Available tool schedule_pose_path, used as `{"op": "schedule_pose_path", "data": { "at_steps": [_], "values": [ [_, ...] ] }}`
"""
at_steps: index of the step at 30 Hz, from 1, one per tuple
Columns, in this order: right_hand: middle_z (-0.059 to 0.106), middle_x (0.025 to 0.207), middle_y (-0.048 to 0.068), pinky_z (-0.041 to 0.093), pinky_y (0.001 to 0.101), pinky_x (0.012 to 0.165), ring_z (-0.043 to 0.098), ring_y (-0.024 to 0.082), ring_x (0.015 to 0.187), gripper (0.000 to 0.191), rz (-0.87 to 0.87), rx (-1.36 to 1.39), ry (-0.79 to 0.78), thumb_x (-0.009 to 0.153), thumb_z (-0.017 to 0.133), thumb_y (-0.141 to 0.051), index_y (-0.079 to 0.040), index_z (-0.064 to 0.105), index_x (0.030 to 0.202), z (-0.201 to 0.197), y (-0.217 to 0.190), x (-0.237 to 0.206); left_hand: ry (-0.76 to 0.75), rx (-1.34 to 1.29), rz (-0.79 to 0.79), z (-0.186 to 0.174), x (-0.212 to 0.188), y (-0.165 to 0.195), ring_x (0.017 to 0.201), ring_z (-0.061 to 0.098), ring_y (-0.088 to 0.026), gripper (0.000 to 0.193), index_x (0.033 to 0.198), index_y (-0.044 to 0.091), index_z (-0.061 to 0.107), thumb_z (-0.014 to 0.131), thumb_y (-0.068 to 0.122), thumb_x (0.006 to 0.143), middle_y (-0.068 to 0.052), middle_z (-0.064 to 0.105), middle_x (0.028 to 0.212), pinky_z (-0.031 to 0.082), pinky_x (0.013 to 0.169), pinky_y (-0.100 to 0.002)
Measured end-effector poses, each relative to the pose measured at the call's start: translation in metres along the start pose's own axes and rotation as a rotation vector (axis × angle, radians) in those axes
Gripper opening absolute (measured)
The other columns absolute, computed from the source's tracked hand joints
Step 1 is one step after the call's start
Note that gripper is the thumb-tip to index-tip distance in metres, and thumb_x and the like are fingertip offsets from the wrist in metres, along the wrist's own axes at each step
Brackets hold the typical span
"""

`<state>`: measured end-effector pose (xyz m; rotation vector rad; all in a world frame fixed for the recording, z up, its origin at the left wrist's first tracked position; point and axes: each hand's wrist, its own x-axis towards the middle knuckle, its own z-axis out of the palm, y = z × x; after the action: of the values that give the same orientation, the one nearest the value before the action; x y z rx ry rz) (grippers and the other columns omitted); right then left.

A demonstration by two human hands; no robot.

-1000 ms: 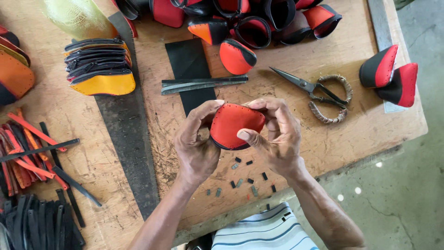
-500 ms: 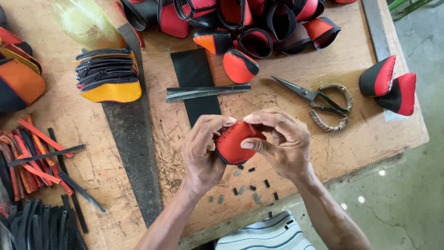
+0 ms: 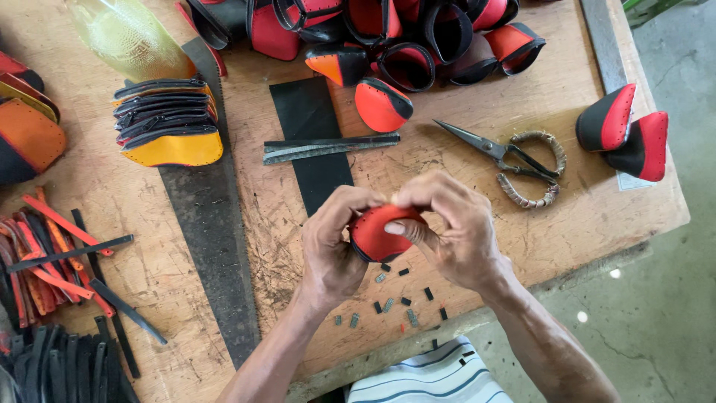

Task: The person assembles small shoe components by hand, pressing black rubber strips into pre-punched holes on orange and red parts. They use shears to trim excess material and place finished pieces on the table.

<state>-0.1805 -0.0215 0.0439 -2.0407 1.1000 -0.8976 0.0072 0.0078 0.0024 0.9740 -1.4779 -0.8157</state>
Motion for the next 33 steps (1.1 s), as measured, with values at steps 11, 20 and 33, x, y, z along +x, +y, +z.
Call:
{"op": "schedule_pose_path", "data": {
  "at_steps": [11,20,33],
  "values": [
    [0.06,0.139,0.015,0.059,0.0379,0.098,0.067,0.021,0.123,0.072,0.166,0.389,0.133,0.083,0.084,-0.027,-0.002,0.051,0.141,0.013,0.011,-0.006,0.082,0.114,-0.065,0.002,0.003,-0.001,0.118,0.067,-0.025,0.068,0.142,0.005,0.049,0.073,-0.015,0.082,-0.015,0.061,0.129,0.063,0.087,-0.029],
    [0.06,0.138,0.01,0.056,0.0342,0.11,0.062,0.018,0.126,0.066,0.178,0.517,0.128,0.083,0.085,-0.015,0.0,0.053,0.139,0.007,0.04,-0.02,-0.046,0.081,-0.109,0.001,0.009,0.009,0.129,0.061,-0.031,0.083,0.14,0.006,0.041,0.084,-0.003,0.069,-0.017,0.052,0.138,0.06,0.102,-0.038],
    [0.047,0.156,0.016,0.044,0.0413,0.122,0.049,0.025,0.144,0.103,0.05,0.384,0.054,0.079,0.086,-0.037,-0.002,0.03,0.159,-0.004,0.026,-0.023,0.038,-0.17,-0.187,0.006,0.002,0.003,0.125,0.064,-0.024,0.065,0.141,0.003,0.048,0.083,0.006,0.086,-0.015,0.056,0.132,0.056,0.105,-0.037]
  ]
}}
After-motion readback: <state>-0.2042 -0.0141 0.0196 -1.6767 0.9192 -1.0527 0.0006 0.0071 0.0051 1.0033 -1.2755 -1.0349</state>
